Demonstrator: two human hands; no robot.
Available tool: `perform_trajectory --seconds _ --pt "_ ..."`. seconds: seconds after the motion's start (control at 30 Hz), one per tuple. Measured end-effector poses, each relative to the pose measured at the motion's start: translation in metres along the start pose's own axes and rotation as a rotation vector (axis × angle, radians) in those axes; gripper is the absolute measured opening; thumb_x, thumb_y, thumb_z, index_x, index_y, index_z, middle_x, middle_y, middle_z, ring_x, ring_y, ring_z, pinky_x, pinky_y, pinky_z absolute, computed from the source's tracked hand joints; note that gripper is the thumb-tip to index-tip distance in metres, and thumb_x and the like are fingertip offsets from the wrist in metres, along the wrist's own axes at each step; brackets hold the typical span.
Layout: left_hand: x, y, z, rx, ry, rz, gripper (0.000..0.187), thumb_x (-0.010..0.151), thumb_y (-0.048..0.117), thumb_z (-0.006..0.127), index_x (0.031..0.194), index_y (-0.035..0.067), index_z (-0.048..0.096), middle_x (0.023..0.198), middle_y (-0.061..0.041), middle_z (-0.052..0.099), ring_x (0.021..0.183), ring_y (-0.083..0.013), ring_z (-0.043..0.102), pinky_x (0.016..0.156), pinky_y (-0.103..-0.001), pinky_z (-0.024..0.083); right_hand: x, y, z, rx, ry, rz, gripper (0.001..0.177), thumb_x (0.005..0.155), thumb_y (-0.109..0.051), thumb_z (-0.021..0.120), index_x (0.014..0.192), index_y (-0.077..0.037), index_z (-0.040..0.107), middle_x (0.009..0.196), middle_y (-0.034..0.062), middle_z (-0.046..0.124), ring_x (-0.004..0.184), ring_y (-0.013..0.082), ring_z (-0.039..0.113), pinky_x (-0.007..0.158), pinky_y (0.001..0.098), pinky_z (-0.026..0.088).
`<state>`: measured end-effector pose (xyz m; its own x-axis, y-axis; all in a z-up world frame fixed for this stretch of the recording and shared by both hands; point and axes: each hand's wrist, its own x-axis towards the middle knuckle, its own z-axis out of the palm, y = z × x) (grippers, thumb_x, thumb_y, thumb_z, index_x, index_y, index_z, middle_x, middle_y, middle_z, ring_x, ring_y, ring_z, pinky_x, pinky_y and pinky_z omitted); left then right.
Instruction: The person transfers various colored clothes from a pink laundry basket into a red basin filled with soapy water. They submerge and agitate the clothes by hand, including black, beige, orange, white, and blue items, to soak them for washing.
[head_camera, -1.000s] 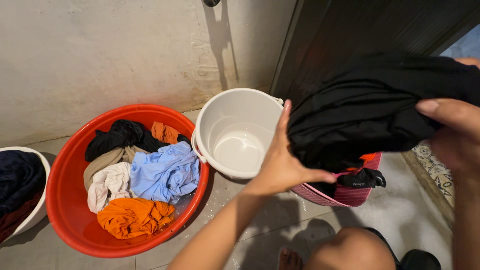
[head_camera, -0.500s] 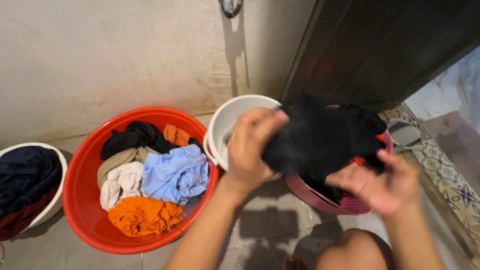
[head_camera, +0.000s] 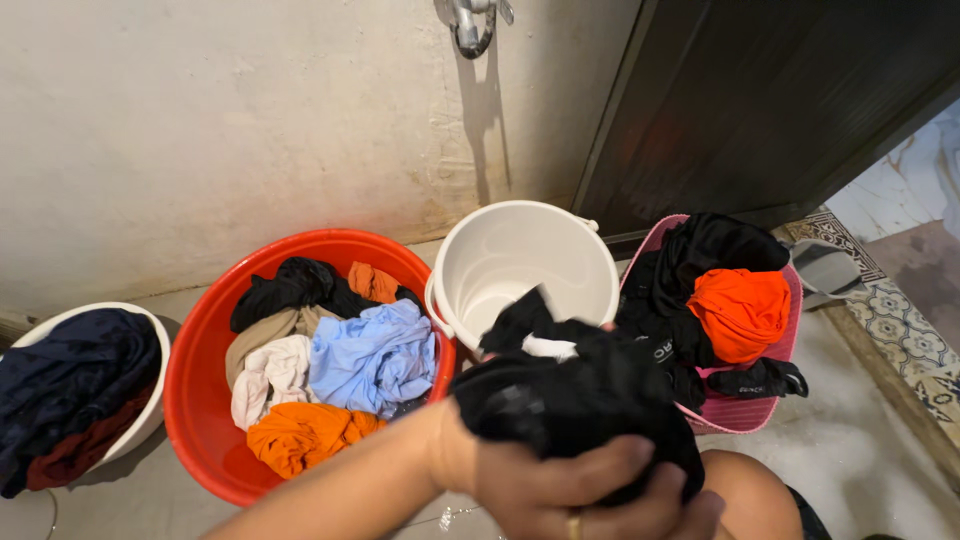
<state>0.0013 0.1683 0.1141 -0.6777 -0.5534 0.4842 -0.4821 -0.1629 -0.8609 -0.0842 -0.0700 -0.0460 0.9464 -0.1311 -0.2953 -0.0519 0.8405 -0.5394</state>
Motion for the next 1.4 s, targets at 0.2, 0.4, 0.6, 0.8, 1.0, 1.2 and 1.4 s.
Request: perform_trajectory --seconds 0.2,0.4,0.6,0.8,1.0,1.2,1.4 --pt "-0.03 0.01 -0.025 -0.418 -0.411 -0.641 0.072 0.077 0.016 0.077 0.143 -0.002 0.056 0.118 -0.01 0.066 0.103 -0.0284 0.063 0.089 -0.043 0.054 -0.017 -0.048 0.085 -0.378 -0.098 -0.429 0.071 0.07 -0.029 0.067 0.135 -0.001 0.059 0.124 0.0143 0.067 0.113 0.0276 0.065 0.1 0.0393 0.049" --pt "-0.045 0.031 -0.015 -1.508 -0.432 -1.356 0.058 0.072 0.012 0.081 0.127 -0.001 0.065 0.109 -0.015 0.075 0.102 -0.0298 0.075 0.091 -0.035 0.058 -0.022 -0.073 0.121 -0.912 -0.224 -0.576 0.077 0.066 -0.023 0.065 0.137 0.005 0.055 0.124 0.0159 0.065 0.113 0.0259 0.063 0.102 0.0361 0.048" --pt "-0.02 0.097 0.0 -2.611 0.238 -2.082 0.044 0.078 0.001 0.074 0.121 0.002 0.067 0.106 -0.007 0.07 0.098 -0.0203 0.068 0.092 -0.035 0.057 0.044 -0.034 0.089 -0.329 -0.051 -0.066 0.057 0.074 -0.036 0.065 0.124 -0.007 0.061 0.112 0.0168 0.067 0.095 0.0312 0.067 0.083 0.0444 0.056" --pt "0.009 0.156 0.03 -2.7 0.836 -2.572 0.032 0.088 0.017 0.07 0.116 0.003 0.061 0.09 -0.008 0.064 0.079 -0.0199 0.062 0.073 -0.033 0.053 0.066 0.005 0.038 -0.06 -0.04 0.043 0.055 0.078 -0.032 0.065 0.127 -0.007 0.061 0.114 0.0159 0.067 0.098 0.0295 0.067 0.085 0.043 0.056" --pt "0.026 0.19 0.058 -3.03 1.816 -1.726 0.021 0.098 0.021 0.063 0.093 0.008 0.047 0.076 -0.003 0.048 0.069 -0.014 0.05 0.065 -0.029 0.044 0.067 0.009 0.016 -0.083 -0.044 0.054 0.052 0.082 -0.028 0.065 0.129 -0.007 0.06 0.116 0.0151 0.066 0.101 0.0278 0.066 0.088 0.0415 0.056" --pt "-0.027 0.191 0.04 -3.242 1.187 -1.762 0.022 0.084 0.013 0.067 0.1 0.007 0.054 0.087 -0.003 0.055 0.08 -0.0152 0.055 0.074 -0.028 0.047 0.081 0.032 0.034 -0.154 -0.124 0.126 0.05 0.086 -0.024 0.065 0.132 -0.007 0.059 0.119 0.0142 0.066 0.105 0.0262 0.066 0.091 0.0401 0.055" --pt "-0.205 0.124 0.003 -2.385 -0.986 -1.568 0.068 0.069 0.019 0.086 0.129 -0.001 0.063 0.114 -0.009 0.075 0.104 -0.0206 0.069 0.092 -0.036 0.055 0.092 0.072 0.052 -0.349 -0.236 0.133 0.048 0.09 -0.02 0.065 0.135 -0.006 0.059 0.121 0.0133 0.065 0.108 0.0245 0.065 0.093 0.0386 0.055"
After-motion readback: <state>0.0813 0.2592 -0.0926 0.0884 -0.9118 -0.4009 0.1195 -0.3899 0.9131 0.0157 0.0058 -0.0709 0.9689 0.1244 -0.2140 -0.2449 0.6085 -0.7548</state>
